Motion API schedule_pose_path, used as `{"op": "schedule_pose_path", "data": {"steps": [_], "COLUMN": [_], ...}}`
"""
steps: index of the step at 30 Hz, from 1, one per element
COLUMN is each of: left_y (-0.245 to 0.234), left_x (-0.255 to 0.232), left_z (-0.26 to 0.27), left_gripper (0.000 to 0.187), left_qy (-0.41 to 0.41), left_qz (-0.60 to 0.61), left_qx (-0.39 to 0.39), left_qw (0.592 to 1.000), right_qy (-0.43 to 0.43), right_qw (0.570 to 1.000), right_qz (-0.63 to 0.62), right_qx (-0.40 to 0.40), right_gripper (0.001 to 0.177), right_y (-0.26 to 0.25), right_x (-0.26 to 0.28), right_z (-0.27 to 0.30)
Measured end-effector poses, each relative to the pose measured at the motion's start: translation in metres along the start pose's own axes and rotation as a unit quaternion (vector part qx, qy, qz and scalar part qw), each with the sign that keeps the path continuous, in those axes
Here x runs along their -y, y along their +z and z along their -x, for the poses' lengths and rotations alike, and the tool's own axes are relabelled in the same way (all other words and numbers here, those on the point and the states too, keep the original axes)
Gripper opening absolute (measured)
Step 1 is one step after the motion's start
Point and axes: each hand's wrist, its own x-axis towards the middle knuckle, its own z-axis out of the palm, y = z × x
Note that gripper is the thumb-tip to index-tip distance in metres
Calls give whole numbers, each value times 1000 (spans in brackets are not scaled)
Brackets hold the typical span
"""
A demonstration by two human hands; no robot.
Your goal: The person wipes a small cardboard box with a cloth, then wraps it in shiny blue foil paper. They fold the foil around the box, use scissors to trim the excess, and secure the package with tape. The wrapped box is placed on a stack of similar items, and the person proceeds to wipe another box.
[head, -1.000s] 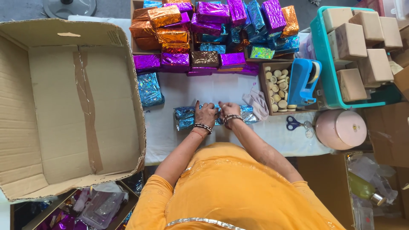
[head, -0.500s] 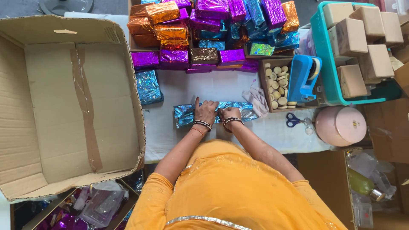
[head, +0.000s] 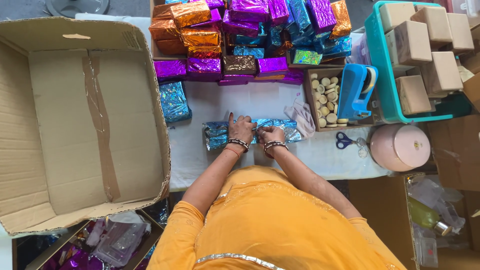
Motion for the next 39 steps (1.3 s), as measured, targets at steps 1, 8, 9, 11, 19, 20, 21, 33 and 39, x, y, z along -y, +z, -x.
{"op": "schedule_pose_path", "data": {"steps": [1,8,9,11,19,20,21,33,39], "left_y": [-1,8,8,8,7,8,10,11,7], "left_x": [0,7,8,8,8,10,11,11,9], "left_z": [-1,0,1,1,-1,0,1,5,7], "left_gripper": [26,19,17,17,15,16,17,19,22], "left_qy": [0,-7,-5,-6,-8,-4,1,20,22], "left_qz": [0,43,45,49,57,57,57,36,26], "left_qx": [1,-20,-27,-28,-30,-31,-33,-52,-52], "left_qw": [1000,999,999,998,998,998,998,998,998], "right_qy": [0,-26,-26,-29,-24,-28,-31,-179,-233], "right_qw": [1000,999,1000,1000,997,992,984,918,902], "right_qz": [0,-23,-12,0,71,121,169,348,351], "right_qx": [0,9,12,11,4,-15,-35,-61,-92], "right_gripper": [11,13,12,13,17,19,21,33,25], "right_y": [0,-1,-2,-2,-5,-5,-5,-23,-36], "right_x": [-3,-11,-11,-6,14,16,18,-5,-15], "right_z": [-2,1,4,11,39,45,51,53,57]}}
